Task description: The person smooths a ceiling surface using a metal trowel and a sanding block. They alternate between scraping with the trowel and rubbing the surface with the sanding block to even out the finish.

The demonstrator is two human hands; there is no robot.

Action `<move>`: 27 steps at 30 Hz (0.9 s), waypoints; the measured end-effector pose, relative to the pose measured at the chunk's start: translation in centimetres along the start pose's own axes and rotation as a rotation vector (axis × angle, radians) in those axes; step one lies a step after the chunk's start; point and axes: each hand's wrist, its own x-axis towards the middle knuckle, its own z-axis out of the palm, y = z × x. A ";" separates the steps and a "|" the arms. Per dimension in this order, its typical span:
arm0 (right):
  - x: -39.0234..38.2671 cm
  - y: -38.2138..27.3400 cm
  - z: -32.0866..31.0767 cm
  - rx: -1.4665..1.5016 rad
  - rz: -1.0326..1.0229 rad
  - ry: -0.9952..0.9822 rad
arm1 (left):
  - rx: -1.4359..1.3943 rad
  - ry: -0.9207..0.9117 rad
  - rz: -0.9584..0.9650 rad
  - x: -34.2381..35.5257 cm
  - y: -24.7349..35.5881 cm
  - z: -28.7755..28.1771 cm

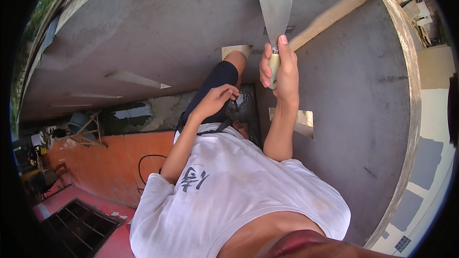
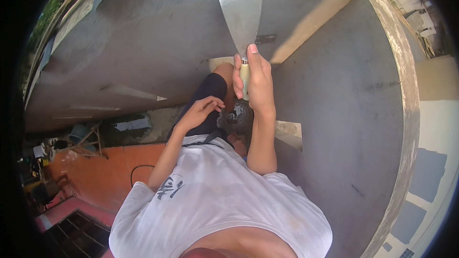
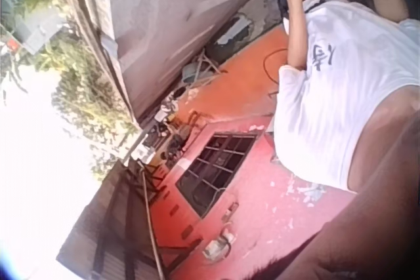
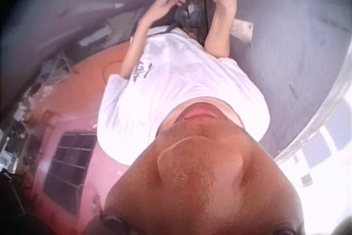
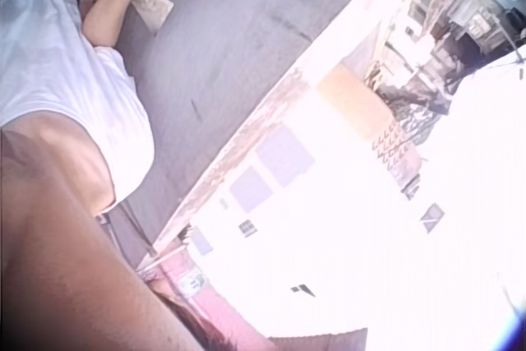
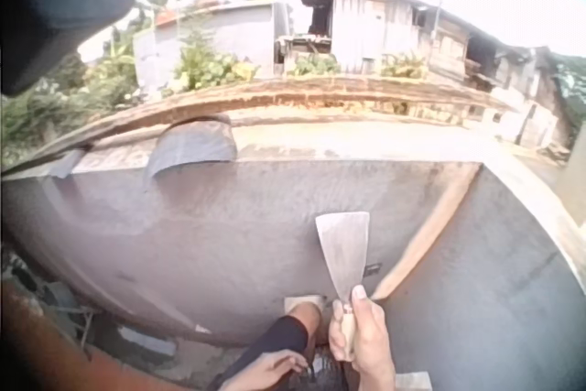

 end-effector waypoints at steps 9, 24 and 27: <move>-0.3 0.3 -0.5 0.006 0.057 -0.033 | -0.043 0.033 0.042 0.3 -0.6 -0.5; 0.2 0.0 -0.7 0.091 0.066 -0.098 | -0.008 0.017 0.026 0.3 -0.8 -1.3; 0.1 0.5 -0.9 0.112 0.076 -0.116 | -0.016 0.021 0.032 0.4 -0.7 -1.4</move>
